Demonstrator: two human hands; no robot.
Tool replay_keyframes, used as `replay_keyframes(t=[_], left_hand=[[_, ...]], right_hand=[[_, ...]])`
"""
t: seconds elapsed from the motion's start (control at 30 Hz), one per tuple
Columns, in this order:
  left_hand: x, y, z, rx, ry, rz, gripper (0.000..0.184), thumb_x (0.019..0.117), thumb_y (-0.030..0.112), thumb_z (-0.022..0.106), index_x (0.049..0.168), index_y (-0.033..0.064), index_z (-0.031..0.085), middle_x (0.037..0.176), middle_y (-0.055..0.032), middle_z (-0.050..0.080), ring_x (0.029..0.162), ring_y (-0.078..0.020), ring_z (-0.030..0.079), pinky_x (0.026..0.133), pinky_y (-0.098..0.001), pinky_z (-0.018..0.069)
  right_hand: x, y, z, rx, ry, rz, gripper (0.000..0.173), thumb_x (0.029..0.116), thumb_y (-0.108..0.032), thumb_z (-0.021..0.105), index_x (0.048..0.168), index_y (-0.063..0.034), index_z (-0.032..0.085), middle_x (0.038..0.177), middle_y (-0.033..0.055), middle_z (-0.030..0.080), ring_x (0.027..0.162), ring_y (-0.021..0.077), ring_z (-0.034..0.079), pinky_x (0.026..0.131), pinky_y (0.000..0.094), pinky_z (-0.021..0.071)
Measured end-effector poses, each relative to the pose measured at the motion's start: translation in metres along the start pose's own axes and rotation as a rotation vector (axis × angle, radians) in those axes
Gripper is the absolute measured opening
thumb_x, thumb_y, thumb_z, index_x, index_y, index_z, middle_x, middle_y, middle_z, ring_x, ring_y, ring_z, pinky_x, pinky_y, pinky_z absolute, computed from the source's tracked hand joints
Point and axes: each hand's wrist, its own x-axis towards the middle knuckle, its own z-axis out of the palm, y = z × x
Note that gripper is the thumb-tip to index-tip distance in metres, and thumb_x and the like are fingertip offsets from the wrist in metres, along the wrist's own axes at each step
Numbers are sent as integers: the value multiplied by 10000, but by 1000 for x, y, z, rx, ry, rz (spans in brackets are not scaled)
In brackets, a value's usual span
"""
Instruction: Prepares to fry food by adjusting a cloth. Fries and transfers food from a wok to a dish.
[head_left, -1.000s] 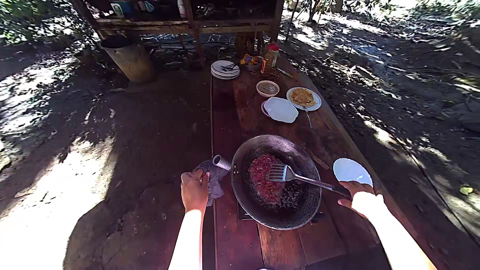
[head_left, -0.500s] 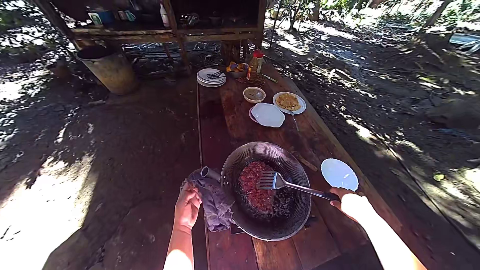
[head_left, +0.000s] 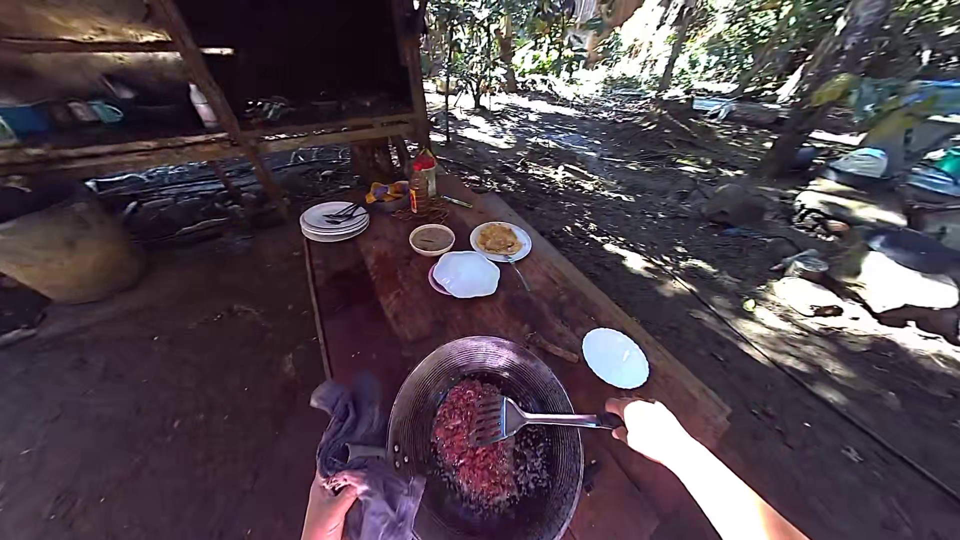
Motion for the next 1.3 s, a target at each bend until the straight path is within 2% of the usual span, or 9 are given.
replay_keyframes(t=[0.1,0.27,0.37,0.5,0.77,0.83,0.97,1.1,1.3], left_hand=[[4,-15,8,-124,49,82,504,664,15,719,1121,83,519,822,162,710,777,64,684,747,-166,590],[7,-23,18,-227,75,137,306,708,-26,644,948,162,616,773,126,743,737,26,704,713,-187,598],[6,-20,18,-224,60,112,351,682,-1,683,989,143,592,774,119,739,730,23,703,702,-186,600],[3,-16,20,-216,73,101,370,633,-15,674,961,141,603,752,125,731,704,29,694,678,-179,594],[-7,-15,35,-393,28,205,364,662,-42,666,949,181,642,769,101,748,707,18,699,680,-185,595],[-7,-9,42,-395,4,232,385,656,-55,662,956,185,632,768,103,747,705,19,698,676,-187,597],[-2,0,49,-357,-79,282,386,657,-14,745,972,194,664,804,91,762,727,1,712,704,-198,604],[0,4,48,-332,-84,277,415,644,-21,748,982,198,647,797,102,757,725,9,707,698,-191,600],[3,8,50,-302,-113,280,378,663,-4,747,957,220,670,804,109,758,735,23,703,704,-180,594]], right_hand=[[-7,-2,-2,-6,-18,6,407,1027,-288,611,1383,-92,604,1334,221,646,1289,411,583,1090,636,398],[-16,-3,-2,1,-14,-6,381,1021,-286,610,1317,-48,632,1278,234,665,1247,414,604,1071,625,406],[-19,-1,0,18,-1,-3,375,1015,-286,601,1298,-42,630,1261,241,661,1230,423,615,1002,621,478],[-28,-5,3,-32,13,-30,411,1032,-307,547,1305,-2,587,1215,251,666,1195,407,636,986,580,492],[-48,3,2,185,220,-293,368,1042,-325,583,1195,-4,679,1008,235,710,976,409,688,865,603,517],[-46,-13,5,239,211,-292,387,1046,-339,573,1177,7,685,1024,234,707,1003,394,682,895,590,511],[-42,-43,13,179,68,-204,424,1066,-351,529,1311,-27,649,1214,225,691,1191,378,647,1023,569,481],[-57,-16,22,167,77,-353,339,1050,-311,576,1184,-23,697,1064,222,716,1042,395,686,896,594,520],[-81,11,0,123,87,-351,316,1051,-318,572,1165,-59,712,1001,191,724,981,366,696,848,583,526]])
